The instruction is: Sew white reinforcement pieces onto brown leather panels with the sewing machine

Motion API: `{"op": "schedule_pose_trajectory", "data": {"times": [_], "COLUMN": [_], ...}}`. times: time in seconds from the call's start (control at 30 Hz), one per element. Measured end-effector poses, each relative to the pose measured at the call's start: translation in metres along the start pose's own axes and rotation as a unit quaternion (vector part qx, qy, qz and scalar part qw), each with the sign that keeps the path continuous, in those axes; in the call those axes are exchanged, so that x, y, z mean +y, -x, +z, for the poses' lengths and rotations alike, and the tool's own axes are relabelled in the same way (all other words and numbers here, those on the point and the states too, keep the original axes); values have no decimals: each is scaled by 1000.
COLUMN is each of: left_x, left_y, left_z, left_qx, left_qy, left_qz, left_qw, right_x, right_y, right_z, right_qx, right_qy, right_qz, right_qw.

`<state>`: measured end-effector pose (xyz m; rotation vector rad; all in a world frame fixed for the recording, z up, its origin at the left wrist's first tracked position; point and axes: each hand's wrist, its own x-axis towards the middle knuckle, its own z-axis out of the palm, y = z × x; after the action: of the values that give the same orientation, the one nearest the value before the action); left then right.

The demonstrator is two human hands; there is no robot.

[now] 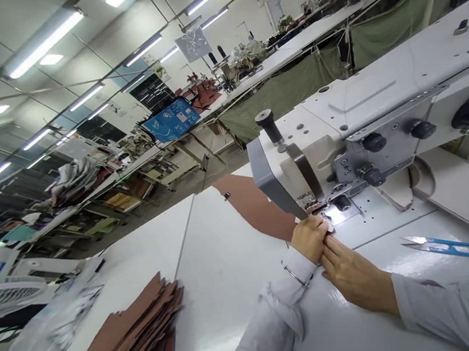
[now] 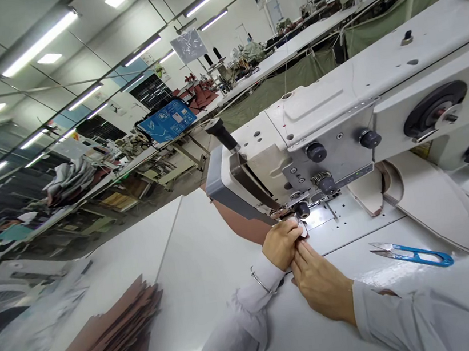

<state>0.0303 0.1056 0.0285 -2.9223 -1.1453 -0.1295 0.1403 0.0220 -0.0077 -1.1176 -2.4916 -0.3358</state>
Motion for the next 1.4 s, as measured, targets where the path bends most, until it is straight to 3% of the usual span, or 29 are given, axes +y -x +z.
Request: {"op": "schedule_pose_trajectory", "data": {"times": [0.17,0.47,0.57,0.73,0.8,0.9,1.13,1.4], "left_x": [-5,7,11,17,19,19,14,7], "left_y": [-3,-11,-11,-6,-3,4,20,12], "left_z": [0,-15,-16,-7,-1,6,14,19], "left_qx": [-10,-72,-77,-39,-18,14,119,111], "left_qy": [-6,-64,-72,-83,-78,-51,67,63], "left_qz": [36,38,29,-2,-13,-23,-23,-42], "left_qw": [999,995,994,996,997,998,990,991], "right_x": [1,-1,2,26,36,43,48,59], "right_y": [1,1,4,16,17,14,7,-2], "right_z": [2,5,-2,-20,-22,-20,-22,-18], "right_qx": [2,-8,17,80,57,5,-17,-6], "right_qy": [-13,-17,-37,-79,-35,10,-79,-67], "right_qz": [-3,-11,-9,56,102,116,165,170], "right_qw": [1000,1000,999,992,992,993,983,983]}}
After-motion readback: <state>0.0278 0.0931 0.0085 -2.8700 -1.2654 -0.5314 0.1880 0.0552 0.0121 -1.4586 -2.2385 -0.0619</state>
